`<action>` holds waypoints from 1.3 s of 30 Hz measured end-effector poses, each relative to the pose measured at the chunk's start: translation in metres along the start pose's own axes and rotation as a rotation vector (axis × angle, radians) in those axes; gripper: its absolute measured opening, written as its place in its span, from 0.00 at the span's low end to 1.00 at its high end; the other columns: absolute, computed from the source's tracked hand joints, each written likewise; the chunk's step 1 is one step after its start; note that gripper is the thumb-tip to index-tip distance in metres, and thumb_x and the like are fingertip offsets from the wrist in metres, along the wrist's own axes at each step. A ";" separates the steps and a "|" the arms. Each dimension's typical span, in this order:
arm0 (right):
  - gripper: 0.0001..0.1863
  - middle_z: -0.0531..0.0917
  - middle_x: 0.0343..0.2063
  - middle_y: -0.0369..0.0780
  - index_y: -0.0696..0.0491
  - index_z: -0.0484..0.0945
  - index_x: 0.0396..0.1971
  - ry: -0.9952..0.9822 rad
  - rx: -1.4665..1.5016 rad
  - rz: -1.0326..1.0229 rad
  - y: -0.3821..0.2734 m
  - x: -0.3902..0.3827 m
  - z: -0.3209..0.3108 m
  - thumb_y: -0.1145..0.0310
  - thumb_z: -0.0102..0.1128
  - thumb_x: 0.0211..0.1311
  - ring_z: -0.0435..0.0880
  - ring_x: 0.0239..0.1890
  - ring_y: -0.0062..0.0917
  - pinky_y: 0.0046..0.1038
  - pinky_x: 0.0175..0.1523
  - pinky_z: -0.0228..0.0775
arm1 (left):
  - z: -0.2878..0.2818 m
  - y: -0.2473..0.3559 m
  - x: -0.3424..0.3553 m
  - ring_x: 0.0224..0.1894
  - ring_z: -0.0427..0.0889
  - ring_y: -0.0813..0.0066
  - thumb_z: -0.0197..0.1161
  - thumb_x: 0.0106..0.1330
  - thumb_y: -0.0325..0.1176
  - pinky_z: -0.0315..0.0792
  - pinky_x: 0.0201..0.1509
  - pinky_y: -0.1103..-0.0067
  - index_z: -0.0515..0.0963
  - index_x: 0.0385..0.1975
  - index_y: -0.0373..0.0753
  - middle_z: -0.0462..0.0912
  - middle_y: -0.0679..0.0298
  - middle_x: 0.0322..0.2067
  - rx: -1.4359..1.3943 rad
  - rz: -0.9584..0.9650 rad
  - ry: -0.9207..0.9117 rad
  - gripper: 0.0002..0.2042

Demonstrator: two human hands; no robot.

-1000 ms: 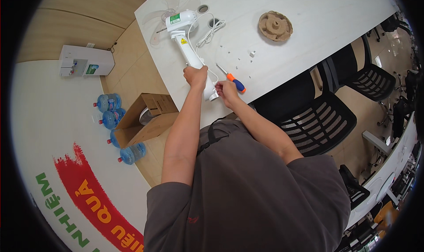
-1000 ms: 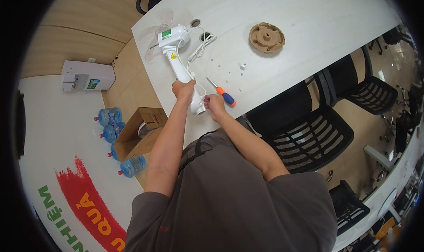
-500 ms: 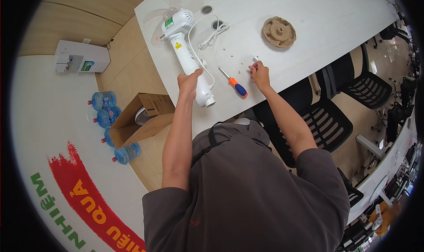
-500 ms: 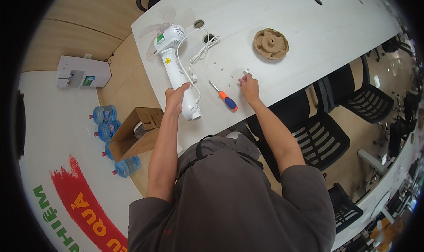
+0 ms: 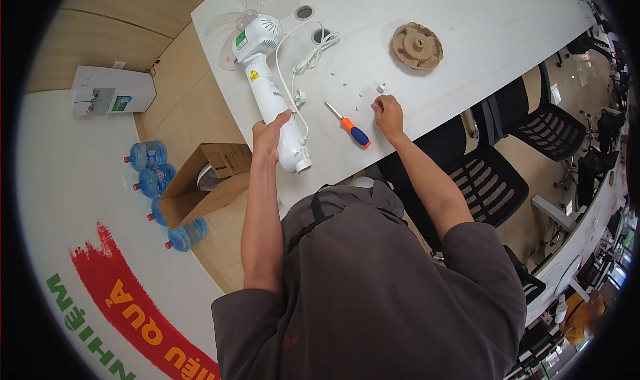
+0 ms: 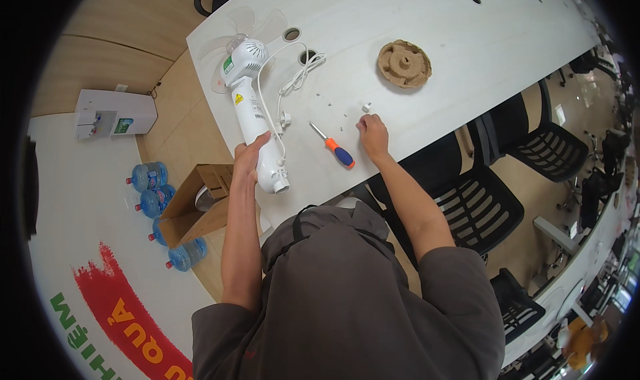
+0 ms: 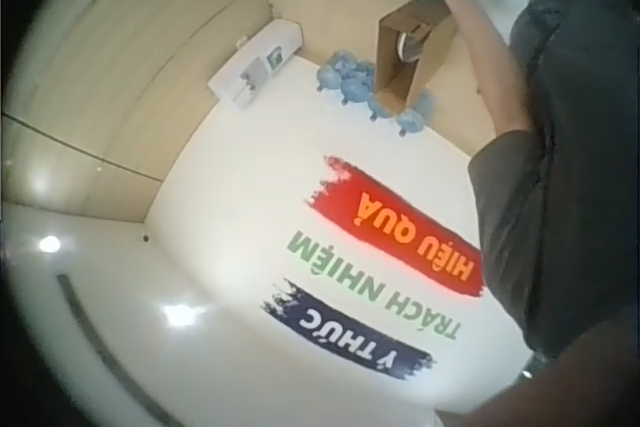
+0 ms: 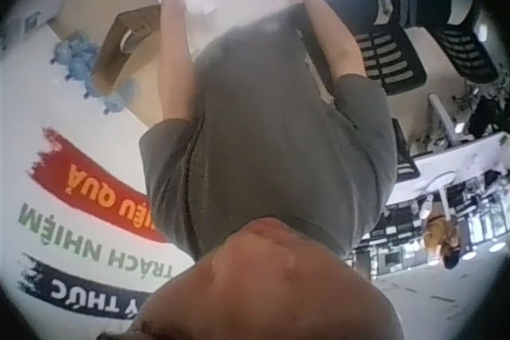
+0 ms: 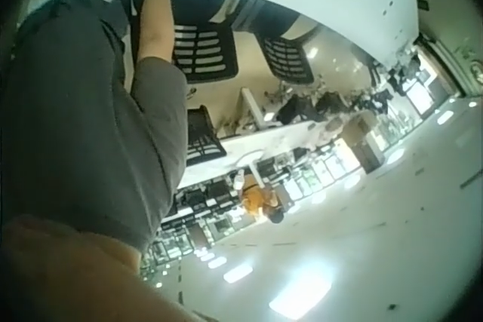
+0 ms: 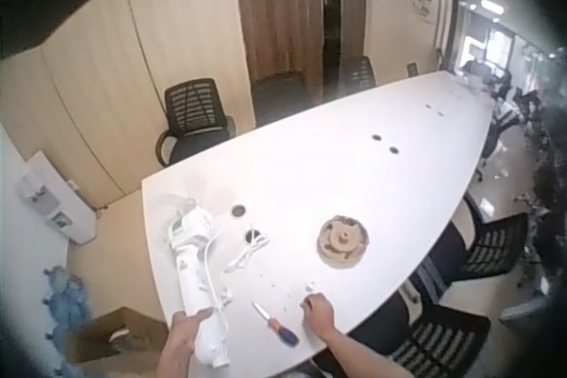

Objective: Repairing or assembling a white electric fan using a screwdriver on an office desk.

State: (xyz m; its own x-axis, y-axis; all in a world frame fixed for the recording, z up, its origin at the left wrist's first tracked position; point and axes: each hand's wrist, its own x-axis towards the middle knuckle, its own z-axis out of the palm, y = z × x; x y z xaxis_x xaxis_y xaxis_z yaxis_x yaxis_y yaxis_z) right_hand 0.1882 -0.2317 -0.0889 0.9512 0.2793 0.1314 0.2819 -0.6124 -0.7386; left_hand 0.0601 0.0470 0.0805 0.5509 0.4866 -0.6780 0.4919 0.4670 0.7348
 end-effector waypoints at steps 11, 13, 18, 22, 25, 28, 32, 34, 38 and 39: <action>0.08 0.82 0.34 0.46 0.57 0.81 0.36 0.018 0.133 0.017 -0.016 -0.004 -0.007 0.73 0.67 0.58 0.84 0.34 0.40 0.38 0.40 0.76 | 0.002 -0.015 0.003 0.38 0.87 0.58 0.75 0.57 0.34 0.82 0.39 0.67 0.73 0.50 0.20 0.82 0.46 0.42 0.079 0.042 0.020 0.27; 0.08 0.82 0.34 0.46 0.58 0.81 0.36 0.021 0.112 -0.011 -0.033 -0.010 -0.001 0.72 0.66 0.58 0.84 0.35 0.40 0.38 0.40 0.77 | 0.002 -0.021 0.004 0.39 0.87 0.58 0.75 0.57 0.34 0.82 0.40 0.67 0.73 0.50 0.20 0.82 0.46 0.42 0.073 0.055 0.030 0.27; 0.07 0.82 0.34 0.45 0.57 0.81 0.35 -0.127 -0.154 -0.075 -0.056 -0.010 0.017 0.69 0.63 0.61 0.85 0.34 0.41 0.40 0.40 0.78 | 0.003 -0.021 0.005 0.40 0.86 0.58 0.75 0.57 0.34 0.82 0.40 0.67 0.73 0.49 0.20 0.82 0.46 0.41 0.055 0.058 0.018 0.27; 0.06 0.82 0.33 0.44 0.56 0.80 0.32 -0.175 -0.204 -0.058 -0.049 -0.005 0.023 0.70 0.62 0.61 0.85 0.35 0.41 0.41 0.39 0.78 | 0.004 -0.017 0.003 0.39 0.86 0.58 0.75 0.57 0.34 0.82 0.40 0.67 0.74 0.49 0.20 0.82 0.46 0.41 0.054 0.041 0.018 0.27; 0.03 0.82 0.32 0.44 0.56 0.79 0.31 -0.185 -0.224 -0.093 -0.040 -0.006 0.026 0.73 0.63 0.59 0.84 0.33 0.40 0.40 0.38 0.77 | 0.003 -0.020 0.004 0.38 0.86 0.59 0.75 0.58 0.33 0.82 0.39 0.67 0.74 0.49 0.20 0.82 0.46 0.40 0.045 0.049 0.014 0.26; 0.03 0.81 0.32 0.44 0.56 0.78 0.31 -0.153 -0.207 -0.142 -0.038 -0.008 0.026 0.74 0.62 0.60 0.84 0.33 0.40 0.40 0.37 0.76 | 0.001 -0.020 0.005 0.37 0.86 0.59 0.75 0.58 0.33 0.82 0.38 0.67 0.74 0.49 0.20 0.82 0.47 0.40 0.041 0.050 0.023 0.26; 0.03 0.81 0.32 0.44 0.56 0.78 0.31 -0.138 -0.228 -0.147 -0.035 -0.008 0.028 0.74 0.62 0.60 0.83 0.34 0.39 0.39 0.38 0.76 | 0.004 -0.016 0.000 0.35 0.86 0.60 0.75 0.58 0.33 0.82 0.35 0.67 0.75 0.48 0.20 0.83 0.48 0.39 0.016 0.047 0.011 0.25; 0.03 0.81 0.33 0.44 0.56 0.78 0.31 -0.131 -0.236 -0.146 -0.035 -0.007 0.029 0.74 0.62 0.60 0.83 0.35 0.39 0.39 0.38 0.76 | 0.004 -0.015 0.001 0.35 0.86 0.61 0.75 0.58 0.33 0.82 0.35 0.67 0.75 0.48 0.20 0.83 0.48 0.39 0.013 0.043 0.010 0.25; 0.03 0.80 0.35 0.44 0.56 0.77 0.32 -0.177 -0.274 -0.132 -0.041 -0.009 0.027 0.75 0.61 0.59 0.83 0.37 0.39 0.39 0.39 0.77 | 0.001 -0.016 0.001 0.35 0.86 0.61 0.74 0.58 0.32 0.82 0.34 0.68 0.76 0.47 0.20 0.83 0.49 0.38 0.008 0.038 0.000 0.23; 0.04 0.80 0.36 0.45 0.57 0.77 0.33 -0.199 -0.298 -0.133 -0.043 -0.009 0.026 0.75 0.61 0.58 0.83 0.39 0.39 0.38 0.39 0.78 | 0.002 -0.016 0.001 0.35 0.86 0.61 0.74 0.58 0.32 0.82 0.34 0.68 0.76 0.47 0.20 0.83 0.49 0.38 0.007 0.040 0.002 0.23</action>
State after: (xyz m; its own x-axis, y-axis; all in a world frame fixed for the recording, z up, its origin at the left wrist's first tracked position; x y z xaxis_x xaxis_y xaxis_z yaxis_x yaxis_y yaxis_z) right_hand 0.1648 -0.1886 -0.0756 0.8691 0.4910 0.0602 0.4530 -0.7412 -0.4953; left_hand 0.0542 0.0392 0.0679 0.5690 0.5062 -0.6481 0.4743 0.4417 0.7615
